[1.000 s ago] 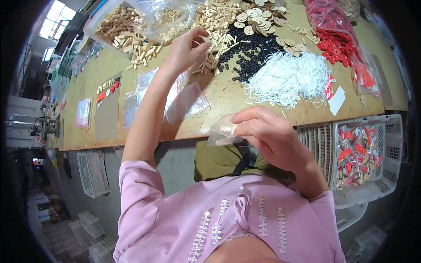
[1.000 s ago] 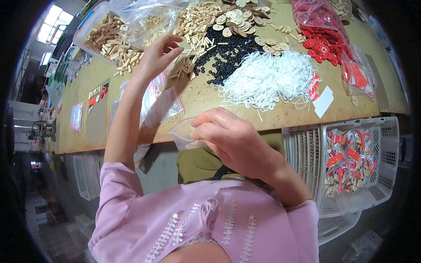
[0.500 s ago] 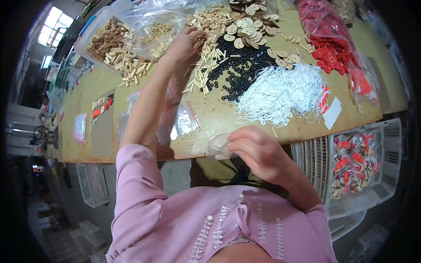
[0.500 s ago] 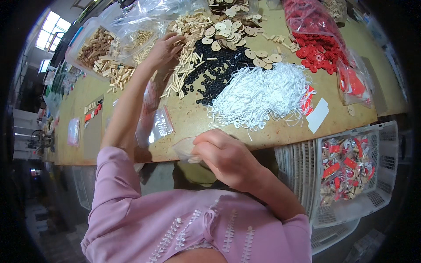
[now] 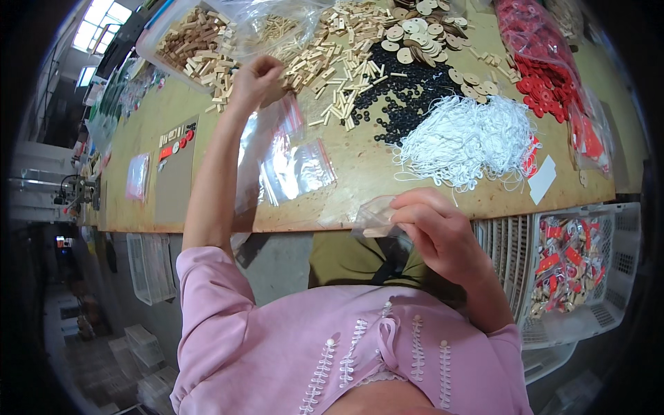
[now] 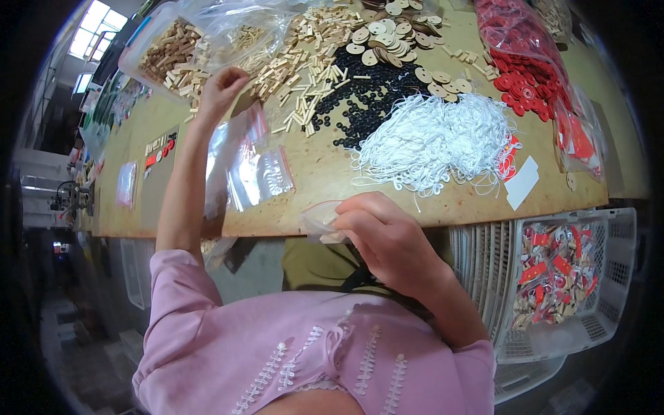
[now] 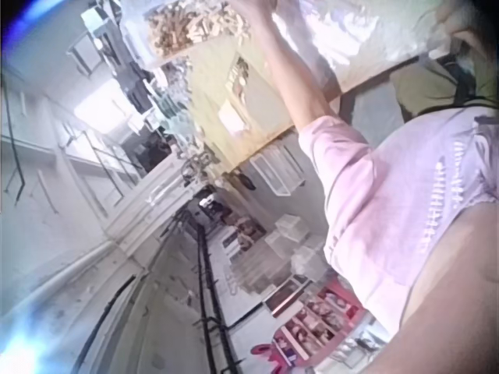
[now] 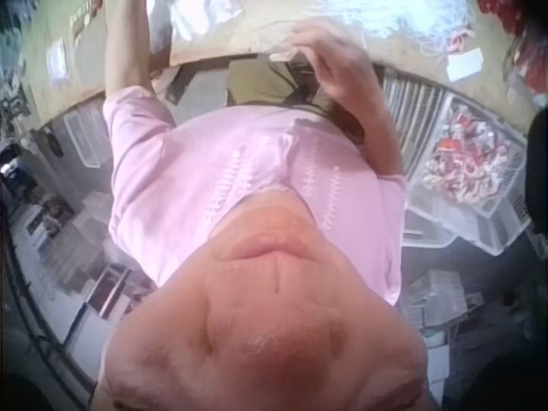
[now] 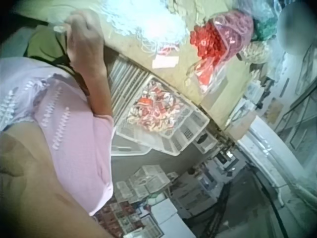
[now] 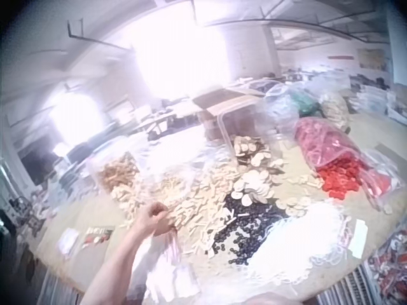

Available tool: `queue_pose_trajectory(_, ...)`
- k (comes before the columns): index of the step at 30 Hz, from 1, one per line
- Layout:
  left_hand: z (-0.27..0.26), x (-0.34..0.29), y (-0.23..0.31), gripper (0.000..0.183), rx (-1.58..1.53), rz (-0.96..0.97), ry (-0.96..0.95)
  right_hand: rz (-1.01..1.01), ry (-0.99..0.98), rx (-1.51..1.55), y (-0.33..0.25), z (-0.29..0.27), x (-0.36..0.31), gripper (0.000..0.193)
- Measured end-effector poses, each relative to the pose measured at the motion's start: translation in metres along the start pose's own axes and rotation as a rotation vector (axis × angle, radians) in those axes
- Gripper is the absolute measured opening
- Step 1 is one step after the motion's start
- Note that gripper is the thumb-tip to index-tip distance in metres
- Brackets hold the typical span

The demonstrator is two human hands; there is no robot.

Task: The person assembles small craft kits by picking wooden pegs, black beads, wooden discs, white strings, and red tags from a table and placing them into clear plastic bags. The person then seals the bags and sets them aside.

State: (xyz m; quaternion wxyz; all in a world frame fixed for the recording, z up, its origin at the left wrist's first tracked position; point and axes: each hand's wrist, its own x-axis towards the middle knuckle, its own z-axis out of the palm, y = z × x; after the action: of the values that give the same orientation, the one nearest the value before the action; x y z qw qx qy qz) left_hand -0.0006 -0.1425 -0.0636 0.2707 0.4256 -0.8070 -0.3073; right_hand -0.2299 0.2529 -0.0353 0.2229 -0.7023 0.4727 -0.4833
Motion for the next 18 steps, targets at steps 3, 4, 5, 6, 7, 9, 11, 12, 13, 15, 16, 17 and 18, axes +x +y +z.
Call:
queue_pose_trajectory(3, 0.017, -0.026, 0.029, 0.020, 0.208, 0.103, -0.030, 0.013, -0.002, -0.018, -0.004, 0.002, 0.001, 0.021)
queue_pose_trajectory(4, 0.022, -0.028, 0.028, 0.020, 0.275, 0.132, -0.009, 0.005, -0.006, -0.019, -0.005, 0.004, 0.002, 0.020)
queue_pose_trajectory(5, 0.026, -0.029, 0.026, 0.021, 0.342, 0.161, 0.012, -0.002, -0.009, -0.021, -0.007, 0.006, 0.003, 0.019)
queue_pose_trajectory(6, 0.027, -0.030, 0.026, 0.022, 0.364, 0.189, 0.039, -0.004, -0.012, -0.028, -0.007, 0.008, 0.003, 0.018)
queue_pose_trajectory(7, 0.029, -0.031, 0.027, 0.023, 0.387, 0.218, 0.064, -0.006, -0.013, -0.035, -0.008, 0.009, 0.003, 0.017)
queue_pose_trajectory(9, 0.031, -0.033, 0.029, 0.023, 0.426, 0.267, 0.088, -0.005, -0.015, -0.050, -0.010, 0.010, 0.004, 0.016)
queue_pose_trajectory(11, 0.032, -0.035, 0.031, 0.022, 0.463, 0.308, 0.086, 0.000, -0.015, -0.065, -0.012, 0.010, 0.004, 0.015)
queue_pose_trajectory(12, 0.033, -0.034, 0.028, 0.021, 0.373, 0.254, 0.093, -0.001, -0.012, -0.067, -0.012, 0.011, 0.004, 0.015)
queue_pose_trajectory(13, 0.033, -0.034, 0.027, 0.020, 0.285, 0.199, 0.100, -0.002, -0.009, -0.067, -0.012, 0.011, 0.005, 0.014)
queue_pose_trajectory(15, 0.033, -0.034, 0.025, 0.019, 0.171, 0.144, 0.110, -0.012, -0.005, -0.073, -0.013, 0.012, 0.005, 0.014)
queue_pose_trajectory(16, 0.034, -0.033, 0.030, 0.019, 0.141, 0.145, 0.111, -0.016, -0.004, -0.083, -0.013, 0.013, 0.005, 0.013)
queue_pose_trajectory(17, 0.037, -0.033, 0.033, 0.019, 0.111, 0.146, 0.112, -0.021, -0.003, -0.093, -0.013, 0.013, 0.005, 0.013)
queue_pose_trajectory(18, 0.043, -0.030, 0.031, 0.021, 0.123, 0.244, 0.087, -0.017, -0.008, -0.099, -0.014, 0.014, 0.005, 0.013)
